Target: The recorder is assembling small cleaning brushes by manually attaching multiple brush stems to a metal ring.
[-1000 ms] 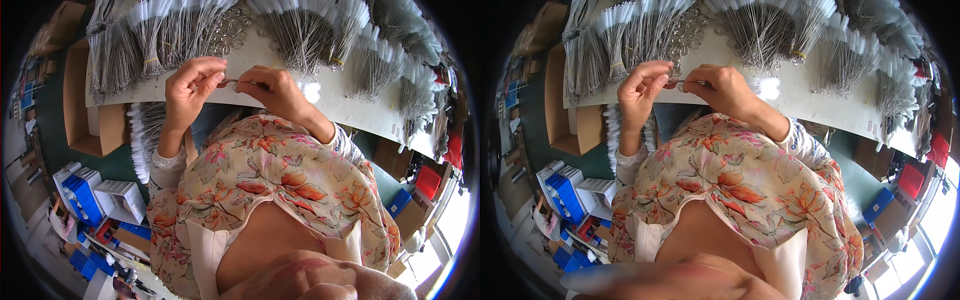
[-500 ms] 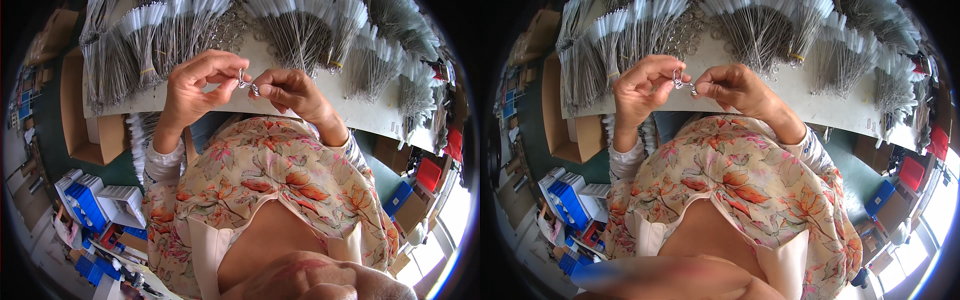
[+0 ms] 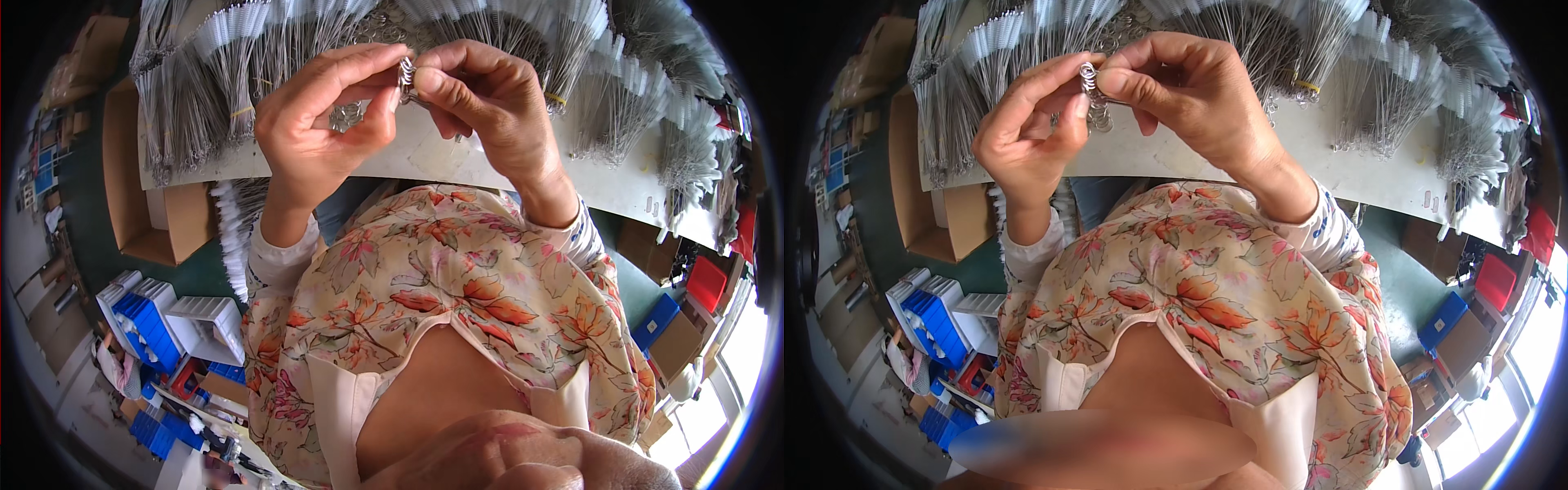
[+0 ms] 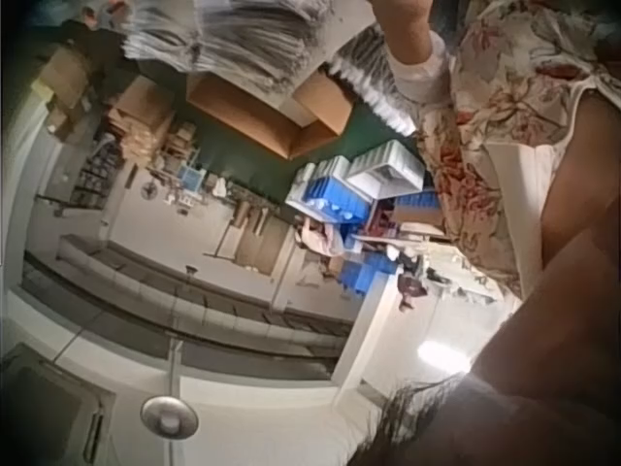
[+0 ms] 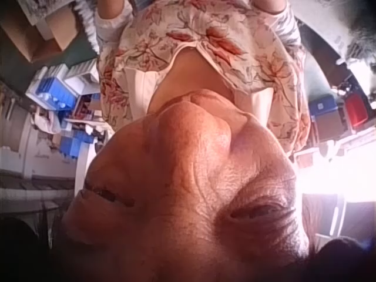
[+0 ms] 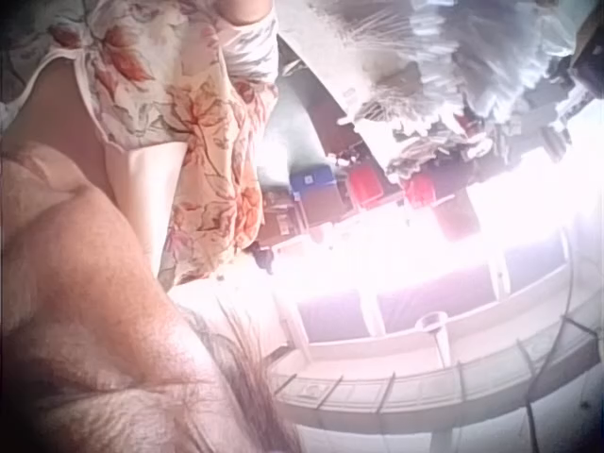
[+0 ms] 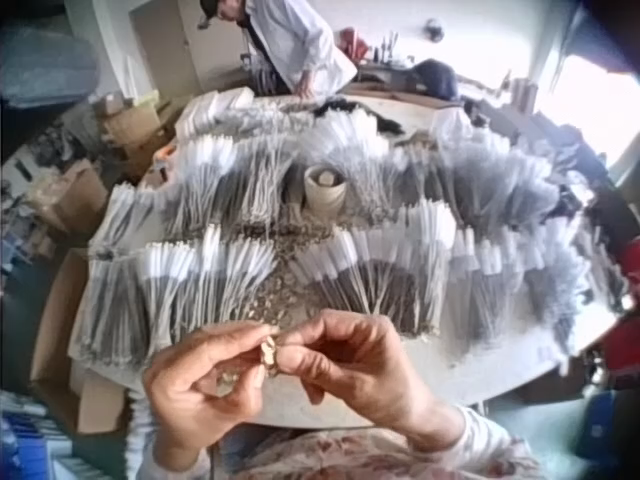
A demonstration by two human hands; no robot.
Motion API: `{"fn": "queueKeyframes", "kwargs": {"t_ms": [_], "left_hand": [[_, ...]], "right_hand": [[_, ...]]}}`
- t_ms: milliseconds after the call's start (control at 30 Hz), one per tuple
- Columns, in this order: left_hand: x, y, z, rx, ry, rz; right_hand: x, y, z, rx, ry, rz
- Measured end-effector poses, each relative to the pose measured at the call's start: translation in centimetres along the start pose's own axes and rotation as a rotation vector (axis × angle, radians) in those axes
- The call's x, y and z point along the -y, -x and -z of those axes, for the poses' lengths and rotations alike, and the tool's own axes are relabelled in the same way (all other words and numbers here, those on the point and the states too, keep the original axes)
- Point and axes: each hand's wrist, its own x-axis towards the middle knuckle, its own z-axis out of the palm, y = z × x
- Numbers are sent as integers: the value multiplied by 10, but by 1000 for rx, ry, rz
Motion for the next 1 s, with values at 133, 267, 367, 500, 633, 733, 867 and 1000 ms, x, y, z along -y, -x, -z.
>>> {"fn": "queueKeyframes", "kwargs": {"t_ms": [133, 267, 367, 500, 633, 733, 867, 1000], "left_hand": [[6, -5, 5, 62, 11, -41], [0, -7, 5, 86, 39, 29], [-5, -12, 0, 76, 67, 43], [-6, -20, 9, 231, 102, 98], [-6, -19, 13, 328, 84, 274], [-2, -12, 11, 256, 431, 522], [-8, -7, 8, 170, 746, 671], [-28, -8, 9, 312, 126, 394]], "right_hand": [[1, 2, 6, 47, 63, -16], [0, 7, 7, 44, 145, -15], [-2, 10, 10, 57, 88, -33], [1, 13, 9, 49, 46, -47], [1, 11, 11, 56, -46, -17], [2, 13, 13, 99, -81, -43], [3, 16, 15, 87, 21, -15], [3, 15, 14, 99, 12, -33]]}}
